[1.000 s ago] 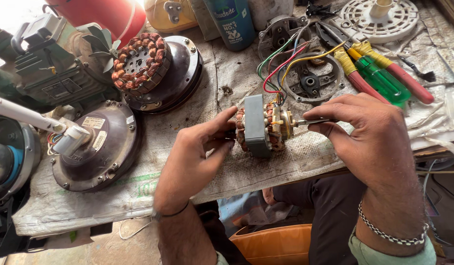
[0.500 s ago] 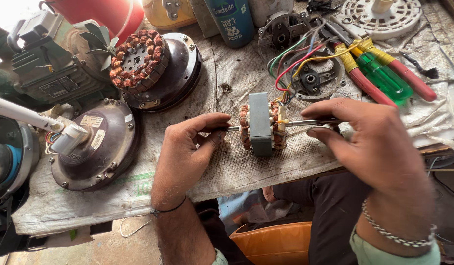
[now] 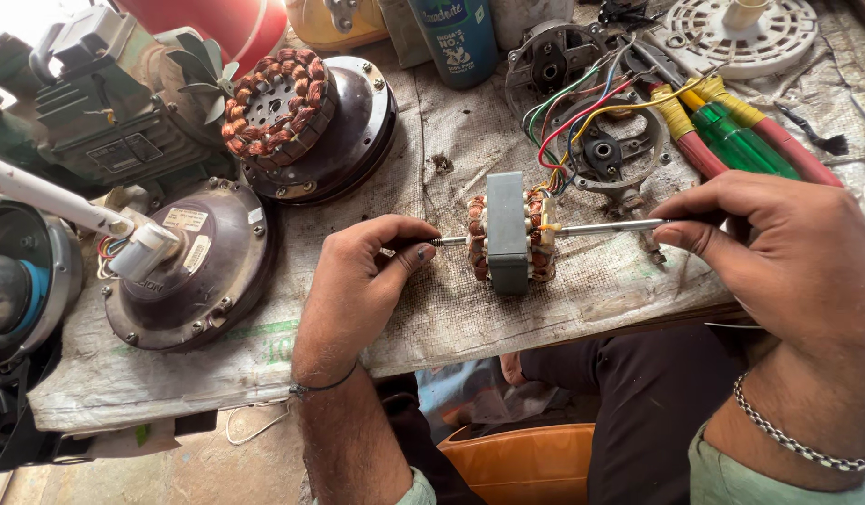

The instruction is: The person twists and connects multiple colored wires from a motor stator, then inserts the rotor into the stator assembly. The person rotates the rotor shaft to check alignment and fit.

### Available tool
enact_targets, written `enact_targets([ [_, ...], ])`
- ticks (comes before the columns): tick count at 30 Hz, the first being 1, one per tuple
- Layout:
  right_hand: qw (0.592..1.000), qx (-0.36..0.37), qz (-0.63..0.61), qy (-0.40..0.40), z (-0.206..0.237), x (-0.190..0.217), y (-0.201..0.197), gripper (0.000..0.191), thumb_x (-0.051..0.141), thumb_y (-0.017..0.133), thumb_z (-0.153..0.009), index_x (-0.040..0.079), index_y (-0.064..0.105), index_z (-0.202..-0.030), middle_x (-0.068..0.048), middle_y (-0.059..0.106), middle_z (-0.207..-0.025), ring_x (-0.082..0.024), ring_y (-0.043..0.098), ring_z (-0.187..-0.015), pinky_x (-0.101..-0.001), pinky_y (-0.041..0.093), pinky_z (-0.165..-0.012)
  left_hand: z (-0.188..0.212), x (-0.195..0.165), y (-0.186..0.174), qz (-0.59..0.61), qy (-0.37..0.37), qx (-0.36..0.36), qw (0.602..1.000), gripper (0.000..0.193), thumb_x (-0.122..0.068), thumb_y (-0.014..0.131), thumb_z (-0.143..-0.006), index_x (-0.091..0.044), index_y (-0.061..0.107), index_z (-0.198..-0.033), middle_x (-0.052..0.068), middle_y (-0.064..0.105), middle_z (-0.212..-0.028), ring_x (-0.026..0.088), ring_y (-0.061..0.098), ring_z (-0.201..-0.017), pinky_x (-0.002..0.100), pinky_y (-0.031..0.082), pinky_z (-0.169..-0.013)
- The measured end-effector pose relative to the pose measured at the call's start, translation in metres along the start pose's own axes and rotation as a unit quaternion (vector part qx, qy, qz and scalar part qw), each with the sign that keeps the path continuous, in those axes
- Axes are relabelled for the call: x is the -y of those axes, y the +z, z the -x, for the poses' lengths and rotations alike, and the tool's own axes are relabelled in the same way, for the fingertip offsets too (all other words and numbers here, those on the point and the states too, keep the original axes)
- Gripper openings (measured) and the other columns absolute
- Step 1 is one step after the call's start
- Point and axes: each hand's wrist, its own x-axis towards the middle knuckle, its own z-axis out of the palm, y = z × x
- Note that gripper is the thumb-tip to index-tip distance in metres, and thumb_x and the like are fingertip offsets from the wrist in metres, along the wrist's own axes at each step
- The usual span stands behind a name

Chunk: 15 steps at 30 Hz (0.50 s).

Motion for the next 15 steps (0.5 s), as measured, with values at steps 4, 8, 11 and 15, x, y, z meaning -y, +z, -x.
enact_targets([
  [4, 1.0, 0.011, 0.012, -0.026, -0.001, -0.0037, 0.0006, 0.021, 0.018, 0.079, -0.086, 0.006, 0.078, -0.103, -0.006, 0.076, -0.089, -0.012, 0.068, -0.071, -0.0293, 0.051, -0.063, -0.0006, -0.0011, -0.0001, -0.017, -0.01, 0.008, 1.0, 0.015, -0.008, 0.073, -0.089, -0.005, 0.077, -0.104, 0.006, 0.079, -0.087, 0.011, 0.068, -0.073, 0.028, 0.055, -0.067],
  [8, 0.999, 0.022, 0.036, -0.028, -0.0024, -0.0071, 0.0004, 0.023, 0.021, 0.079, -0.086, 0.005, 0.079, -0.102, -0.008, 0.076, -0.086, -0.013, 0.069, -0.07, -0.0309, 0.051, -0.063, -0.0005, -0.0028, -0.0008, -0.029, -0.011, 0.004, 1.0, 0.015, -0.009, 0.073, -0.09, -0.004, 0.077, -0.103, 0.006, 0.078, -0.086, 0.013, 0.067, -0.073, 0.029, 0.054, -0.067],
  [11, 0.997, 0.059, 0.052, 0.003, -0.0031, -0.0083, -0.0002, 0.023, 0.022, 0.078, -0.085, 0.006, 0.08, -0.102, -0.007, 0.076, -0.082, -0.015, 0.063, -0.063, -0.032, 0.049, -0.055, -0.0005, -0.0037, -0.0004, -0.028, -0.026, 0.0, 0.999, 0.015, -0.01, 0.073, -0.09, -0.005, 0.078, -0.103, 0.005, 0.079, -0.086, 0.012, 0.067, -0.073, 0.029, 0.054, -0.067],
  [15, 0.996, 0.068, 0.052, 0.015, -0.0025, -0.0071, -0.0015, 0.022, 0.019, 0.08, -0.084, 0.006, 0.08, -0.101, -0.007, 0.076, -0.078, -0.015, 0.059, -0.058, -0.0321, 0.048, -0.051, -0.0001, -0.0032, -0.0008, -0.011, -0.011, 0.005, 1.0, 0.015, -0.01, 0.071, -0.092, -0.005, 0.077, -0.105, 0.004, 0.079, -0.087, 0.01, 0.067, -0.075, 0.028, 0.054, -0.068],
])
